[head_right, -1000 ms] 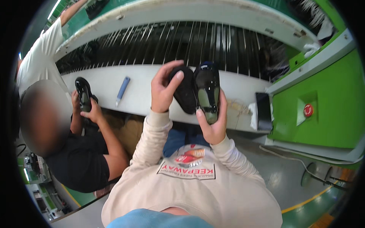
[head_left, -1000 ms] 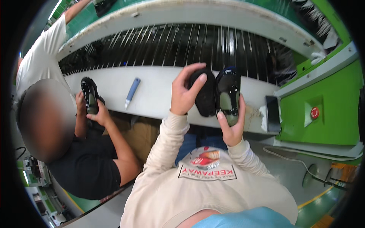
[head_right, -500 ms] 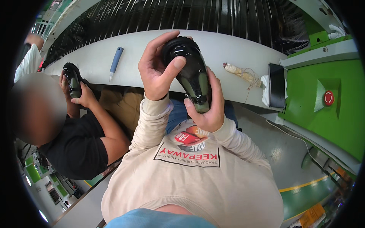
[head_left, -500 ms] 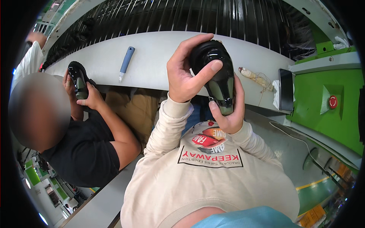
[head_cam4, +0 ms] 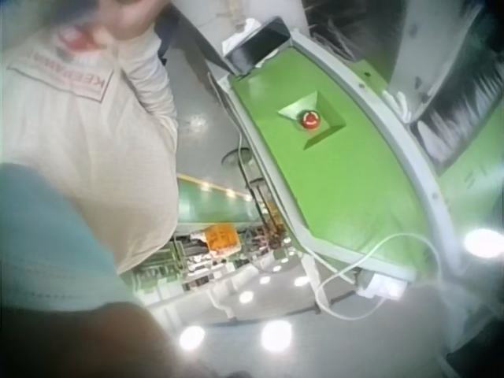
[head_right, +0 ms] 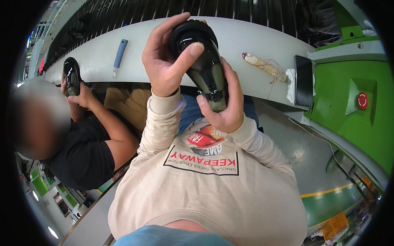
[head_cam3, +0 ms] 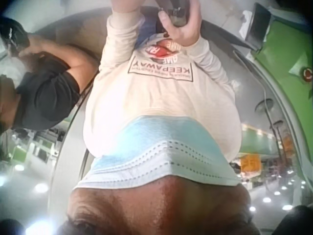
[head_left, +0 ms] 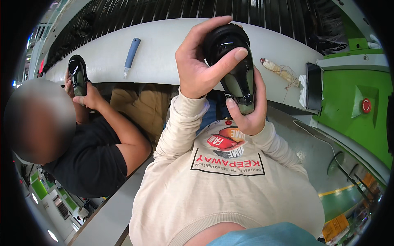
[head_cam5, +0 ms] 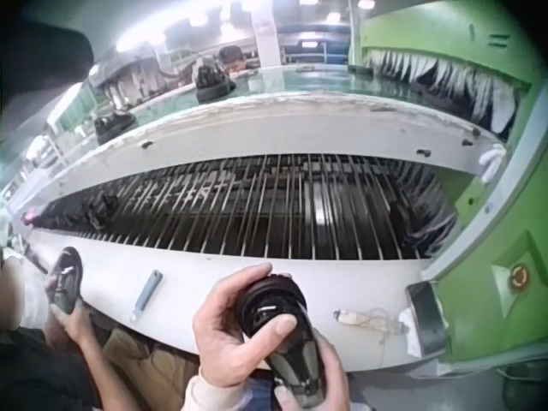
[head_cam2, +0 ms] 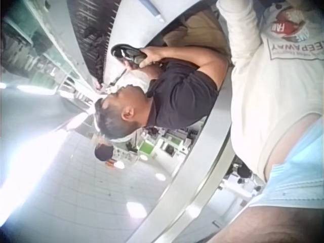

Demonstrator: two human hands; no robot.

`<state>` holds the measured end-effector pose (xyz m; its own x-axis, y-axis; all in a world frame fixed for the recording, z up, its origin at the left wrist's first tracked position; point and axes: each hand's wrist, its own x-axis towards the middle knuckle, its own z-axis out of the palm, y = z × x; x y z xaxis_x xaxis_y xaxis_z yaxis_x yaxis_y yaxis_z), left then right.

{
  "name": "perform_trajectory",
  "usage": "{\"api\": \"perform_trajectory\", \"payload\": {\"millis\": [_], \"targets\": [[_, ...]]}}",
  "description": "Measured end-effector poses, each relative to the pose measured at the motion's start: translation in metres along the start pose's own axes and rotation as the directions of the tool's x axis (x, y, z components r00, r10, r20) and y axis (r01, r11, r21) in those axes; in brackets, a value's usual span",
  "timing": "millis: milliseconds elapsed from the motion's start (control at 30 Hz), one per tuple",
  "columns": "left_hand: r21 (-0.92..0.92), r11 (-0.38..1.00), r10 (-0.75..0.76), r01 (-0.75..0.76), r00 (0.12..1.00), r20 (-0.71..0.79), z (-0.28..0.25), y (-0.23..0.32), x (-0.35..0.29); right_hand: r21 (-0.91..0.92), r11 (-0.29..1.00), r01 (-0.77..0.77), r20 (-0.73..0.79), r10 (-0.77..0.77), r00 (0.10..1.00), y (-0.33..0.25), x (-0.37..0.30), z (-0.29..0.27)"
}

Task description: The person is checking the shoe components and assembling the shoe.

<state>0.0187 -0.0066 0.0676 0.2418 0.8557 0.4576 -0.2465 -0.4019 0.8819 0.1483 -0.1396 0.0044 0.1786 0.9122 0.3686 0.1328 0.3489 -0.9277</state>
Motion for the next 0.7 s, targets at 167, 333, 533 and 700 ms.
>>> {"api": "perform_trajectory", "payload": {"millis": [167,333,533,700], "targets": [[-0.169,0.984,-0.066,0.052,0.995,-0.074,-0.006,-0.008,0.008,0.004,1.000,-0.022,0.005,0.022,1.000,0.006,0.000,-0.001],[-0.348,0.931,0.130,-0.108,0.991,0.040,-0.010,-0.024,0.021,0.141,0.986,-0.086,-0.047,0.094,0.994,0.000,0.003,0.002],[-0.256,0.948,-0.202,0.189,0.979,-0.025,-0.012,-0.011,0.017,0.140,0.985,-0.105,-0.104,0.120,0.987,-0.005,0.005,0.000],[-0.170,0.971,-0.167,0.168,0.986,0.017,-0.004,-0.002,0.017,0.093,0.995,-0.046,-0.073,0.053,0.996,-0.004,0.009,0.003]]}}
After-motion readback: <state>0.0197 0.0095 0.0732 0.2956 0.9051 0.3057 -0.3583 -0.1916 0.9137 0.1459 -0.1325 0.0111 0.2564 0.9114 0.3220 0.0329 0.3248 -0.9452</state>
